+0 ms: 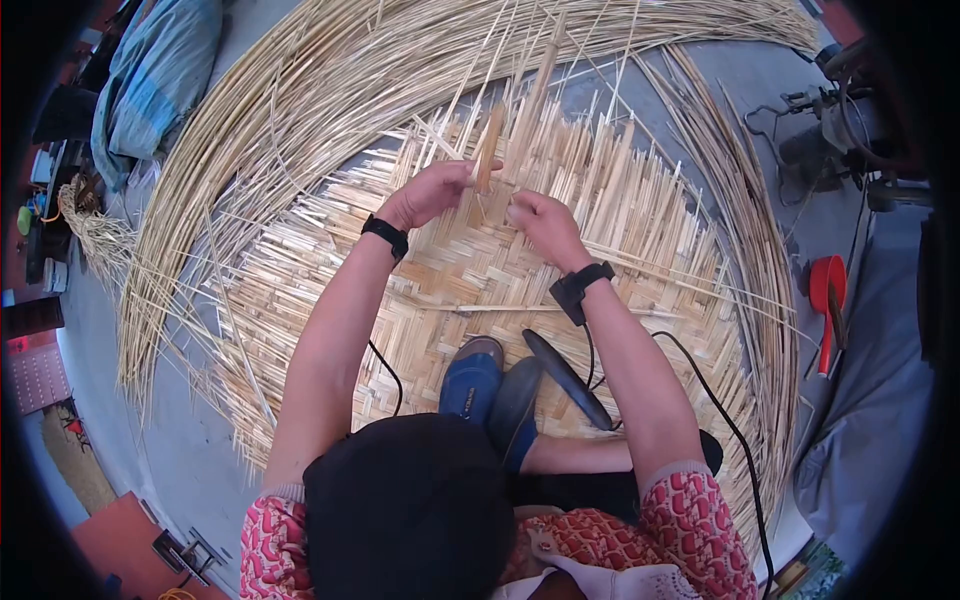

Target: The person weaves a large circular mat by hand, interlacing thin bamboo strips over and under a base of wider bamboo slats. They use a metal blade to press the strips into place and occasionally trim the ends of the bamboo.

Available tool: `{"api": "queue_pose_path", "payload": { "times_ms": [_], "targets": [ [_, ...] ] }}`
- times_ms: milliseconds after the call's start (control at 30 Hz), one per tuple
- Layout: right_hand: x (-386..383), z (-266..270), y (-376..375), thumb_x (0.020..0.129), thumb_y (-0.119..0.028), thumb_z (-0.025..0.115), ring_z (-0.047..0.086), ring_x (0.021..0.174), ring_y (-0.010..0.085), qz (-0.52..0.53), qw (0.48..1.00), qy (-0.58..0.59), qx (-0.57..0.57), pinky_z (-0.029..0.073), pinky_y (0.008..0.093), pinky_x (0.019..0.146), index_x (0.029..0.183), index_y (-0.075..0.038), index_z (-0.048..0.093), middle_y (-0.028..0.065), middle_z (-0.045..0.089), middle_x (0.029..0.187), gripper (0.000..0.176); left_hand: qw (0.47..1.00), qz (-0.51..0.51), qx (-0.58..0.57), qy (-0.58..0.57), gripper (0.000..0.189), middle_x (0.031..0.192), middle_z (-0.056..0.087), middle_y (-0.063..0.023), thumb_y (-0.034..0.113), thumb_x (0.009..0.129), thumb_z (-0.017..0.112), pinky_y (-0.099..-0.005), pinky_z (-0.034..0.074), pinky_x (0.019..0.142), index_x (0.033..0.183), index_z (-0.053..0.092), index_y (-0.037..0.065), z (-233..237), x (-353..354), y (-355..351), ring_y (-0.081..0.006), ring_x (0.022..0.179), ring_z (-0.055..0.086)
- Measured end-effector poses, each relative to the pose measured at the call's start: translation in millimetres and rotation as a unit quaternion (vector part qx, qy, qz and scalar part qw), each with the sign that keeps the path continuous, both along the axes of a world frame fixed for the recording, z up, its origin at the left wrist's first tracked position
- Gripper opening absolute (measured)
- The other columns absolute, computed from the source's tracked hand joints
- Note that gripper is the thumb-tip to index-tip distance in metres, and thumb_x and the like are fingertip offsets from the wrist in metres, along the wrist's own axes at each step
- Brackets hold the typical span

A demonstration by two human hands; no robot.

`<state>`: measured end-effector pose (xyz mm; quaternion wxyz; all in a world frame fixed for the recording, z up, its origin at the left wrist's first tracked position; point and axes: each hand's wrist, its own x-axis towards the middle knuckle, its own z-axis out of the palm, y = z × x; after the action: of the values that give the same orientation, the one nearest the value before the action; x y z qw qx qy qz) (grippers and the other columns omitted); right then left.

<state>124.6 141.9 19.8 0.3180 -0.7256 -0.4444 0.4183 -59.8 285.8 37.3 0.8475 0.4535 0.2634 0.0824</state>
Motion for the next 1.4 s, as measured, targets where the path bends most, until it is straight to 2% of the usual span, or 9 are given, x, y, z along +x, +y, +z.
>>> {"api": "queue_pose_path", "payload": {
  "times_ms": [367, 500, 567, 633, 700, 767, 967, 1300, 1400],
  "targets": [
    [-5.5, -7.2, -1.4, 0.096, -0.024, 0.058, 0.063, 0.086, 0.0364, 0.09, 0.981, -0.146, 0.085, 0.049, 0.0463, 0.078, 0.109, -0.011, 0.067, 0.0139, 0.064, 0.094, 0.021, 0.996, 0.064, -0.024, 0.052, 0.052, 0.112, 0.069, -0.0091, 0.045, 0.102, 0.05, -0.0355, 0.049, 0.098, 0.127, 0.063, 0.001, -8.2, 5.4, -2.4, -0.0184, 0.105, 0.065],
    [1.0, -6.0, -14.0, 0.096, -0.016, 0.058, 0.063, 0.084, 0.0324, 0.032, 0.986, -0.083, 0.141, 0.05, 0.0409, 0.078, 0.11, -0.009, 0.067, 0.0125, 0.062, 0.094, 0.018, 0.988, 0.148, 0.023, 0.023, 0.035, 0.106, 0.07, -0.0051, 0.027, 0.102, 0.056, -0.0306, 0.056, 0.086, 0.123, 0.064, 0.001, -15.5, -3.5, -25.7, -0.0141, 0.097, 0.067],
    [14.5, 7.2, -26.2, 0.095, -0.008, 0.057, 0.063, 0.085, 0.0252, -0.158, 0.963, 0.13, 0.173, 0.049, 0.0343, 0.078, 0.111, -0.007, 0.067, 0.0109, 0.062, 0.091, 0.019, 0.934, 0.321, 0.148, 0.06, 0.023, 0.109, 0.071, -0.0058, 0.012, 0.098, 0.061, -0.0273, 0.056, 0.083, 0.116, 0.069, 0.001, -19.0, -9.7, -45.3, -0.0132, 0.096, 0.067],
    [43.4, 10.8, -47.4, 0.094, -0.005, 0.056, 0.062, 0.086, 0.0238, -0.199, 0.954, -0.065, 0.216, 0.049, 0.0336, 0.078, 0.107, -0.005, 0.066, 0.0109, 0.061, 0.094, 0.016, 0.913, 0.363, 0.168, 0.079, 0.02, 0.107, 0.072, -0.0057, 0.001, 0.094, 0.063, -0.0231, 0.055, 0.078, 0.112, 0.071, 0.002, -30.1, -20.5, -53.5, -0.0109, 0.095, 0.067],
    [77.7, 6.4, -72.1, 0.095, -0.008, 0.058, 0.062, 0.088, 0.0293, -0.175, 0.944, -0.204, 0.193, 0.05, 0.0394, 0.078, 0.101, -0.004, 0.064, 0.0128, 0.061, 0.098, 0.01, 0.881, 0.303, 0.344, 0.12, 0.018, 0.104, 0.072, -0.005, 0.002, 0.094, 0.063, -0.0202, 0.052, 0.072, 0.109, 0.073, 0.004, -30.7, -29.9, -59.2, -0.0086, 0.089, 0.065],
    [97.0, 6.2, -92.9, 0.095, -0.016, 0.059, 0.062, 0.088, 0.0336, -0.07, 0.934, -0.349, 0.041, 0.049, 0.0441, 0.077, 0.096, -0.004, 0.063, 0.0149, 0.062, 0.093, 0.012, 0.891, 0.328, 0.285, 0.132, 0.017, 0.103, 0.073, -0.005, 0.002, 0.094, 0.063, -0.0198, 0.05, 0.068, 0.108, 0.073, 0.004, -33.7, -25.7, -53.5, -0.0075, 0.086, 0.065],
    [106.4, 24.5, -102.6, 0.091, -0.026, 0.063, 0.062, 0.083, 0.0347, 0.106, 0.964, -0.237, -0.056, 0.049, 0.0437, 0.076, 0.095, -0.007, 0.066, 0.0136, 0.062, 0.085, 0.019, 0.897, 0.394, 0.182, 0.084, 0.016, 0.094, 0.071, -0.0029, 0.001, 0.093, 0.065, -0.02, 0.044, 0.056, 0.106, 0.073, 0.004, -33.1, -8.1, -46.8, -0.0049, 0.068, 0.057],
    [100.4, 33.4, -86.3, 0.083, -0.016, 0.065, 0.062, 0.082, 0.0284, 0.168, 0.885, -0.416, 0.125, 0.052, 0.0411, 0.072, 0.082, -0.012, 0.063, 0.0076, 0.056, 0.078, 0.004, 0.877, 0.468, 0.112, 0.011, 0.011, 0.097, 0.065, -0.0059, -0.005, 0.09, 0.065, -0.0298, 0.062, 0.078, 0.1, 0.066, 0.0, -49.6, -10.3, -51.2, -0.0135, 0.084, 0.064],
    [104.3, 33.0, -81.1, 0.081, -0.015, 0.064, 0.062, 0.082, 0.028, 0.225, 0.856, -0.447, 0.132, 0.052, 0.0414, 0.071, 0.08, -0.012, 0.061, 0.0069, 0.057, 0.08, 0.005, 0.798, 0.601, 0.042, 0.004, 0.013, 0.093, 0.063, -0.0052, -0.006, 0.089, 0.066, -0.033, 0.062, 0.077, 0.098, 0.06, 0.002, -50.9, -1.0, -59.8, -0.0144, 0.083, 0.064]
  ]
}}
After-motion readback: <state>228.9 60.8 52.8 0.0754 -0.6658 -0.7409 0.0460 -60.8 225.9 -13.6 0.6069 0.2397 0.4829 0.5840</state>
